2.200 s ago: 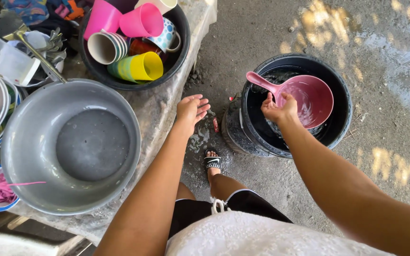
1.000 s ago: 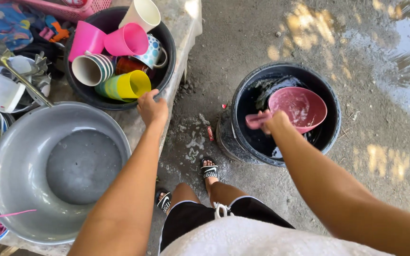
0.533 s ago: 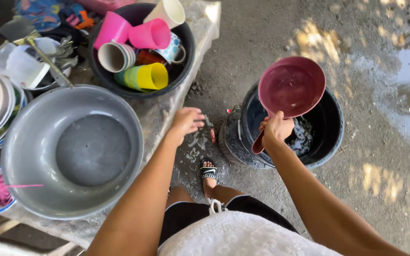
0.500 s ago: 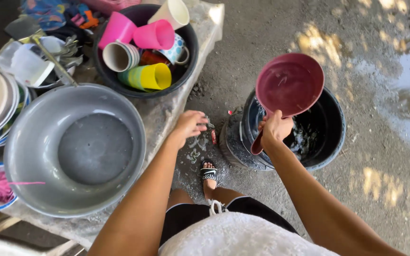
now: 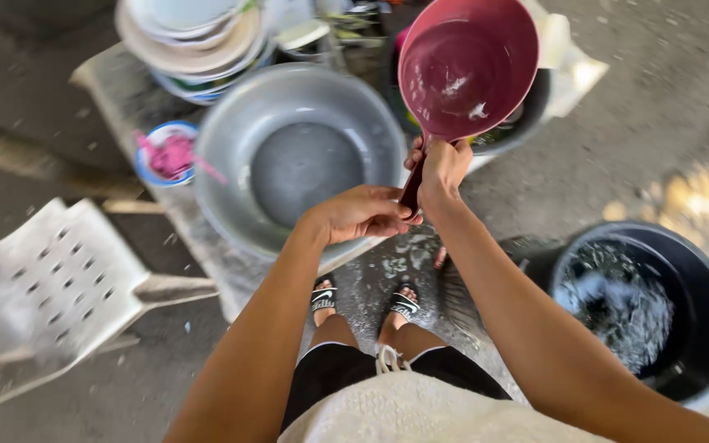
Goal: Washing dishes in a basin outdoors using soap and water from buckets.
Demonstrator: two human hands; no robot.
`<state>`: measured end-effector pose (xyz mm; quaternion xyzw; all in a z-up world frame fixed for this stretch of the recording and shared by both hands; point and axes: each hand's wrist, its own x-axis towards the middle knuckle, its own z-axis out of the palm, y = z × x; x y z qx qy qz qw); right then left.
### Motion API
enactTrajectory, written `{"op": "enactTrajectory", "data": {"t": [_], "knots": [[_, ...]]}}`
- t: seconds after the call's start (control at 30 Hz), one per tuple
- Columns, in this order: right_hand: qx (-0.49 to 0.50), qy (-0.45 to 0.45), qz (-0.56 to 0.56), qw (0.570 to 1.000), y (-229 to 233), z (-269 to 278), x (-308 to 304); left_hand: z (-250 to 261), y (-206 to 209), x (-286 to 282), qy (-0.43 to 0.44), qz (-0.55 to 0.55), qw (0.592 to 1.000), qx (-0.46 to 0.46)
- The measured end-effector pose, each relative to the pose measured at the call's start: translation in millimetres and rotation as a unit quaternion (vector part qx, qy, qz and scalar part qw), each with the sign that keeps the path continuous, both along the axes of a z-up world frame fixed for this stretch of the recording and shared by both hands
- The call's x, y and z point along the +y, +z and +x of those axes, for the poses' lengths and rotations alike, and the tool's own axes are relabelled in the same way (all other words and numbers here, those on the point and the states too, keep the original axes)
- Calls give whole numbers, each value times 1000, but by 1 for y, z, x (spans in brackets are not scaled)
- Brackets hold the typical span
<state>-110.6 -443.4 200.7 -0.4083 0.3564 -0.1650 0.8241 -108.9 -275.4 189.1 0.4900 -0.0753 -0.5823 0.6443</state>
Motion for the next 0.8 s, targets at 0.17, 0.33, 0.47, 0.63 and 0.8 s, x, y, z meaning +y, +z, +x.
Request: {"op": "enactTrajectory", "data": {"t": [0.17,0.33,0.47,0.63,0.8], "knots": [[-43,136,18,990,-22,50,66,15,-46,54,151,9,988,-44],[-58,243,63,966,-44,79,115,32,-82,83,284,40,955,-73],[-29,298,42,953,-89,105,136,50,-97,101,335,107,932,-88],[-33,289,18,957,-136,127,141,67,-121,94,351,117,923,-104],[41,229,-101,967,-169,138,145,71,-99,67,428,266,853,-139]]}}
